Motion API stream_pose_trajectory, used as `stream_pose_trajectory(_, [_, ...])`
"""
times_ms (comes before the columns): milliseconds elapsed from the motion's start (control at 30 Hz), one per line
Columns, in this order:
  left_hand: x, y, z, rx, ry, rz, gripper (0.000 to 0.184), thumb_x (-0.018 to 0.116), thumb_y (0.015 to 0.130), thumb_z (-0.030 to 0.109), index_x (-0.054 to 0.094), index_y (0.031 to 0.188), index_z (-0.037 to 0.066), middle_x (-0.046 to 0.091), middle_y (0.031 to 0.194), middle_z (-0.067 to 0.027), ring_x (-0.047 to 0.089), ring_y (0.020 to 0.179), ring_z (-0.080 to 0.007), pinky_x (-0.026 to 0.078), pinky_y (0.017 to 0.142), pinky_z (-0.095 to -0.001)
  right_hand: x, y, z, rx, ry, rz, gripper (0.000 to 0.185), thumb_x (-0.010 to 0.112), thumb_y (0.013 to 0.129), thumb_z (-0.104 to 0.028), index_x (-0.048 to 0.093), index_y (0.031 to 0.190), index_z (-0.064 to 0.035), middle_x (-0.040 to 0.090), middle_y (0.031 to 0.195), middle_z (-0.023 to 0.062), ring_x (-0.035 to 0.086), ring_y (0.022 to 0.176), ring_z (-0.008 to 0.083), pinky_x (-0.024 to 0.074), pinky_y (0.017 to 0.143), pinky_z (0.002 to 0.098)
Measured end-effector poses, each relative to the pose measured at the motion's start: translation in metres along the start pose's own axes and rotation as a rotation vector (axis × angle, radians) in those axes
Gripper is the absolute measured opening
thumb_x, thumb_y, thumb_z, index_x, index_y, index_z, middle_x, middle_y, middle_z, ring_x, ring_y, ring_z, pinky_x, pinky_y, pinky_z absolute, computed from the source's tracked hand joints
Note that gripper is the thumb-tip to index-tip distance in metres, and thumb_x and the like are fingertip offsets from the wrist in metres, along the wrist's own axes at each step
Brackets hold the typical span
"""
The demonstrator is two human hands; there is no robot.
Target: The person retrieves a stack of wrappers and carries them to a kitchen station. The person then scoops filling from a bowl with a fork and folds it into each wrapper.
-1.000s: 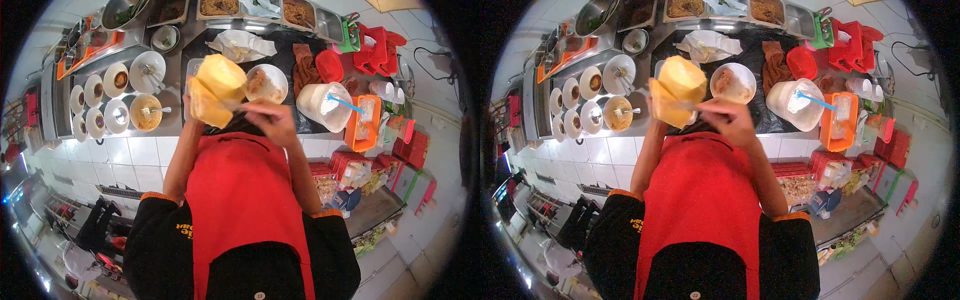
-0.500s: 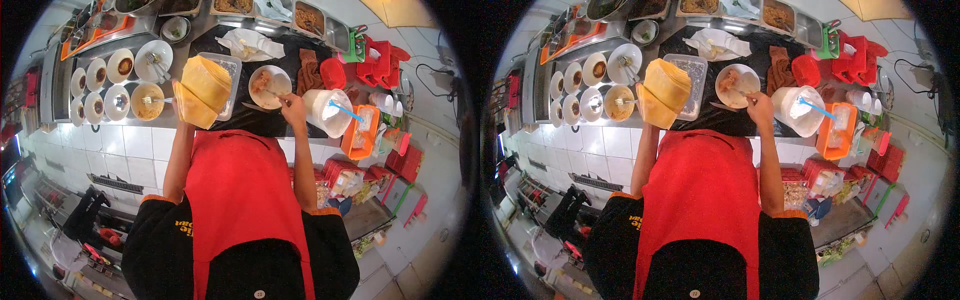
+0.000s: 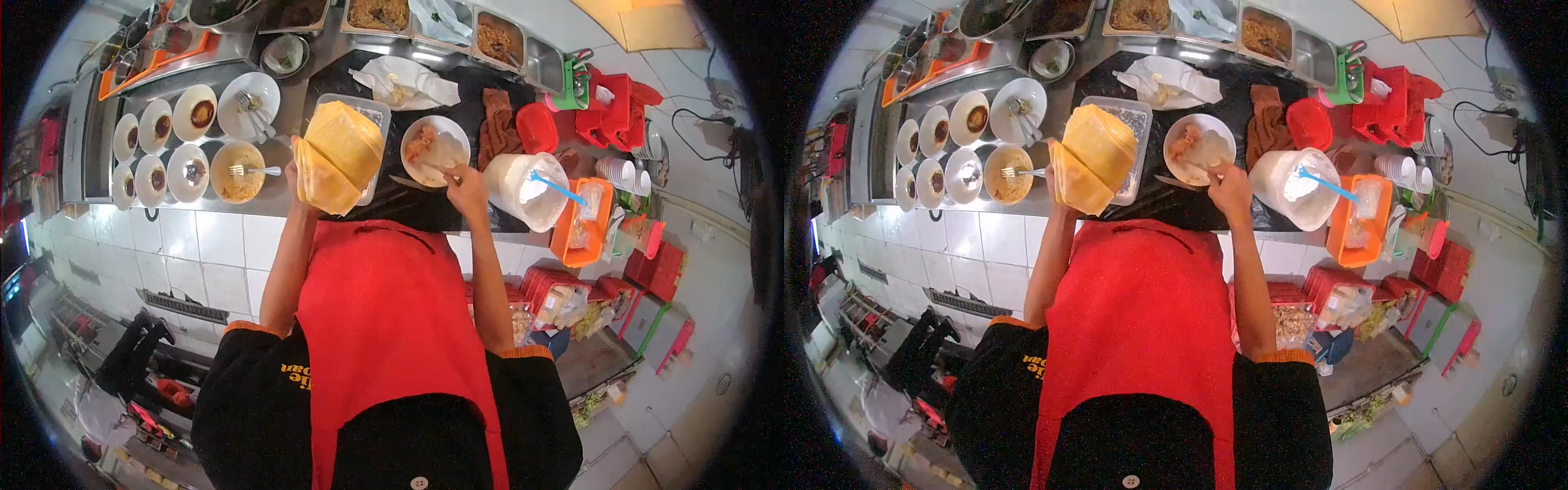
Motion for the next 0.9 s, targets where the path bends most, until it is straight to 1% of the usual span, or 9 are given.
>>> stream_pose_trajectory(100, [-0.012, 0.005, 0.001, 0.012, 0.046, -0.051, 0.057, 0.046, 0.098, 0.052, 0.060, 0.115, -0.001, 0.066, 0.110, -0.0132, 0.067, 0.095, -0.0254, 0.056, 0.084, -0.0402, -0.002, 0.004, -0.001, 0.009, 0.018, 0.000, 0.017, 0.065, 0.082, -0.013, 0.076, 0.094, -0.0112, 0.071, 0.093, 0.0127, 0.067, 0.088, 0.0342, 0.0524, 0.077, 0.0416])
stream_pose_trajectory(233, [0.006, 0.004, -0.002, -0.024, -0.072, -0.230, 0.055, 0.044, 0.100, 0.048, 0.061, 0.114, -0.002, 0.067, 0.109, -0.0134, 0.068, 0.093, -0.0239, 0.056, 0.082, -0.0395, 0.002, 0.000, -0.012, -0.055, 0.036, -0.058, 0.016, 0.065, 0.081, -0.014, 0.076, 0.092, -0.0111, 0.071, 0.092, 0.0132, 0.067, 0.089, 0.0344, 0.0524, 0.077, 0.0416])
stream_pose_trajectory(300, [0.019, 0.001, -0.002, -0.026, -0.058, -0.188, 0.055, 0.044, 0.101, 0.048, 0.060, 0.116, -0.002, 0.067, 0.110, -0.0135, 0.067, 0.095, -0.0242, 0.056, 0.083, -0.0395, 0.000, 0.004, 0.002, -0.036, 0.114, 0.030, 0.015, 0.067, 0.081, -0.012, 0.075, 0.093, -0.0055, 0.070, 0.091, 0.0168, 0.068, 0.077, 0.0331, 0.0524, 0.071, 0.0391])
stream_pose_trajectory(433, [0.042, -0.004, -0.007, -0.087, -0.097, -0.118, 0.055, 0.042, 0.101, 0.047, 0.057, 0.122, -0.001, 0.066, 0.115, -0.0135, 0.066, 0.100, -0.0259, 0.055, 0.087, -0.0402, 0.010, 0.003, 0.007, -0.066, 0.025, -0.038, 0.016, 0.067, 0.081, -0.009, 0.075, 0.094, -0.0051, 0.070, 0.091, 0.0174, 0.068, 0.079, 0.0325, 0.0523, 0.071, 0.0377])
stream_pose_trajectory(533, [0.044, -0.007, -0.007, -0.094, -0.088, -0.028, 0.055, 0.041, 0.101, 0.047, 0.055, 0.126, 0.000, 0.064, 0.119, -0.0135, 0.064, 0.105, -0.0269, 0.052, 0.092, -0.0411, -0.019, -0.009, 0.002, -0.177, 0.030, -0.123, 0.018, 0.068, 0.080, -0.007, 0.075, 0.097, -0.0055, 0.071, 0.085, 0.0153, 0.068, 0.077, 0.0265, 0.0516, 0.072, 0.0335])
stream_pose_trajectory(633, [0.020, 0.003, -0.017, -0.146, -0.093, -0.029, 0.055, 0.041, 0.102, 0.047, 0.053, 0.129, 0.000, 0.063, 0.121, -0.0137, 0.063, 0.108, -0.0274, 0.050, 0.095, -0.0422, -0.053, -0.014, -0.030, -0.106, 0.244, -0.226, 0.019, 0.069, 0.083, -0.005, 0.075, 0.101, -0.0074, 0.070, 0.082, 0.0092, 0.061, 0.065, 0.0173, 0.0455, 0.060, 0.0298])
stream_pose_trajectory(700, [0.044, 0.002, -0.022, -0.186, -0.120, -0.030, 0.055, 0.041, 0.102, 0.046, 0.052, 0.129, 0.000, 0.063, 0.121, -0.0138, 0.063, 0.107, -0.0275, 0.051, 0.095, -0.0418, -0.088, -0.017, -0.070, -0.195, 0.485, -0.117, 0.020, 0.068, 0.085, 0.001, 0.075, 0.102, -0.0065, 0.068, 0.084, 0.0029, 0.049, 0.062, 0.0065, 0.0342, 0.055, 0.0221])
stream_pose_trajectory(800, [0.063, 0.002, -0.035, -0.205, -0.112, -0.060, 0.055, 0.042, 0.101, 0.046, 0.051, 0.130, 0.000, 0.063, 0.120, -0.0144, 0.064, 0.106, -0.0271, 0.052, 0.093, -0.0407, -0.112, -0.022, -0.121, -0.280, 0.571, -0.003, 0.021, 0.065, 0.087, 0.002, 0.076, 0.102, -0.0078, 0.068, 0.089, -0.0001, 0.045, 0.064, 0.0037, 0.0300, 0.054, 0.0197])
stream_pose_trajectory(900, [0.109, -0.005, -0.044, -0.348, -0.183, -0.168, 0.056, 0.042, 0.101, 0.048, 0.051, 0.130, 0.001, 0.063, 0.119, -0.0144, 0.065, 0.104, -0.0264, 0.052, 0.093, -0.0407, -0.101, -0.014, -0.143, -0.336, 0.555, 0.068, 0.020, 0.065, 0.086, 0.005, 0.074, 0.101, -0.0043, 0.069, 0.091, 0.0047, 0.056, 0.072, 0.0081, 0.0391, 0.059, 0.0207])
Point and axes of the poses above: each hand's wrist, its own y-axis towards the middle knuckle, its own x-axis out of the palm, z = x × y, the point moved 8 cm from there along y, towards the middle knuckle
